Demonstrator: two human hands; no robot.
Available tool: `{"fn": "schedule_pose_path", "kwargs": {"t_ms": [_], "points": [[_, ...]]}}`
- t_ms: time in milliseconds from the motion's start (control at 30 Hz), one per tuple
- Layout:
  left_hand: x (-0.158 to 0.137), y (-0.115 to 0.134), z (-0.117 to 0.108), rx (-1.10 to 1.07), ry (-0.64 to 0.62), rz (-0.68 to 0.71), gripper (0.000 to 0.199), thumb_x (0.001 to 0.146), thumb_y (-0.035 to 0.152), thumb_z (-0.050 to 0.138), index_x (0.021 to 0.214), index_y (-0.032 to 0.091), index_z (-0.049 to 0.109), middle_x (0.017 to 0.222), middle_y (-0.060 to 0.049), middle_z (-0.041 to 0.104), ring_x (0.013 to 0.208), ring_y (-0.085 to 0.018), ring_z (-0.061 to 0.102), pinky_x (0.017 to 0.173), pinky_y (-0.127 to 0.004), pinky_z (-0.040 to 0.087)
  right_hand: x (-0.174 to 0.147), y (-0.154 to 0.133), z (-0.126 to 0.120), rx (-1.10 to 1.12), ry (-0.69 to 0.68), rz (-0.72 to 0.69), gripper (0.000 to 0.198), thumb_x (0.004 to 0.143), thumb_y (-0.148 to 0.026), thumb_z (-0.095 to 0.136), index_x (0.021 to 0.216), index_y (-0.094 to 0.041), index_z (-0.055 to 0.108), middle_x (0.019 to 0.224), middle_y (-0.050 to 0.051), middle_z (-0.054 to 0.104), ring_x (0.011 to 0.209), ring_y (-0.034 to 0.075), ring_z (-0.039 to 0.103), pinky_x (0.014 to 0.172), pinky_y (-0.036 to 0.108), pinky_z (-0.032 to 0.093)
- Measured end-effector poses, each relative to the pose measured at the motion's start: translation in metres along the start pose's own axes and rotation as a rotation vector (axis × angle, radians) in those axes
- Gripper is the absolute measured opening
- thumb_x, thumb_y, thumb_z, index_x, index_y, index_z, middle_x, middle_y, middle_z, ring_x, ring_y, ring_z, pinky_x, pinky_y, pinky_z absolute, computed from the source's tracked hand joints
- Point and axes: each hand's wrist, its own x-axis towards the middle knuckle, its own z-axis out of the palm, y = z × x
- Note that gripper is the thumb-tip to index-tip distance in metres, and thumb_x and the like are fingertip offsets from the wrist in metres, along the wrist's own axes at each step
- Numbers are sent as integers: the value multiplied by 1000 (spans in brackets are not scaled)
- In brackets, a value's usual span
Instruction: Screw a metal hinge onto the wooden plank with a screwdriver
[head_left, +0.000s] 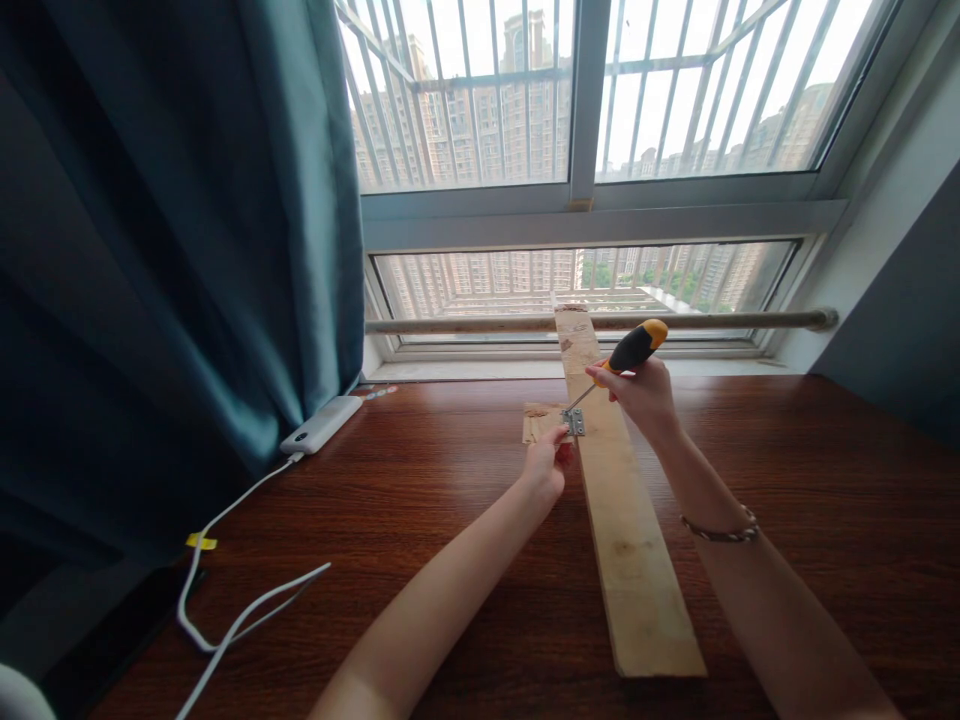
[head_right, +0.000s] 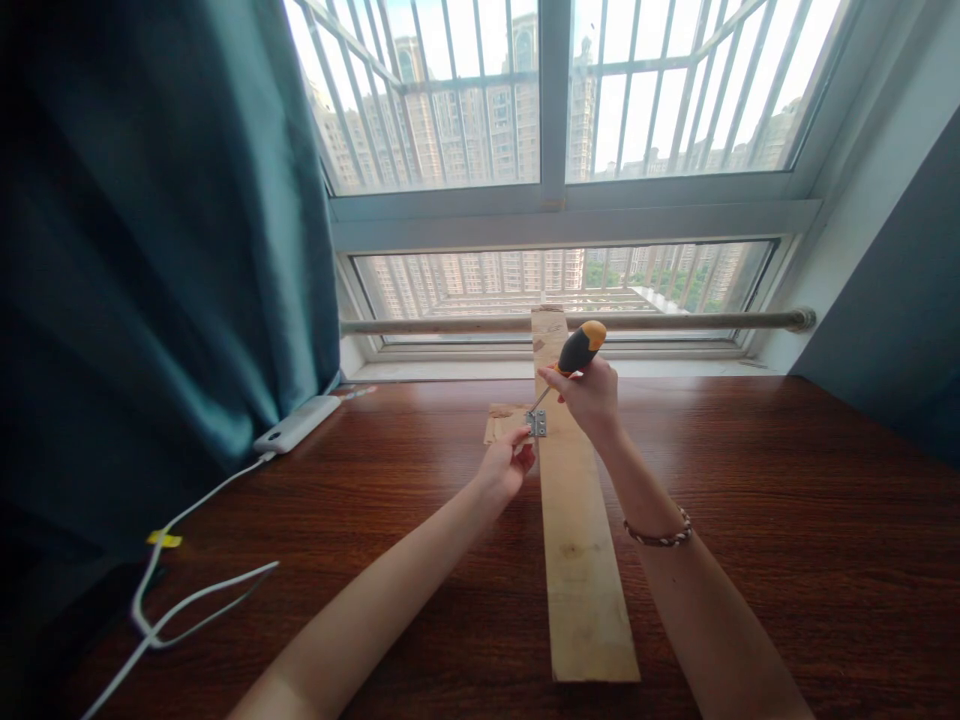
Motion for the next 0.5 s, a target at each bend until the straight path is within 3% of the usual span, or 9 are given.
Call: {"fn": "schedule_pose_path", "kwargs": {"t_ms": [167,267,333,500], "points": [[1,-1,-1,-10,-24,15,9,66,3,61,70,11,59,56,0,58,40,-5,47,36,-14,34,-1,-15,-13,283,-241,164,38,48,-38,79,74,-13,65,76,7,68,52,15,62,48,28,54],[2,-1,-1,-7,-23,14,10,66,3,61,71,11,59,56,0,58,41,-5,48,36,-14,34,-1,-18,-19,352,-299,210,44,46,-38,80,80,-15,63,77,6,68,59,19,65,56,33,56],[3,-2,-1,-5,-9,6,9,66,4,61,70,12,59,55,1,57,40,-5,47,37,-15,34,0,-16,-17,198,-221,135,42,49,-43,77,77,-16,63,71,6,67,58,21,65,54,33,54],[2,-1,-1,-8,4,-3,10,66,4,61,69,13,57,54,2,56,39,-5,46,36,-14,34,0,0,-1,-438,242,-163,33,59,-48,67,67,-17,59,61,6,64,59,22,60,60,34,47]]}}
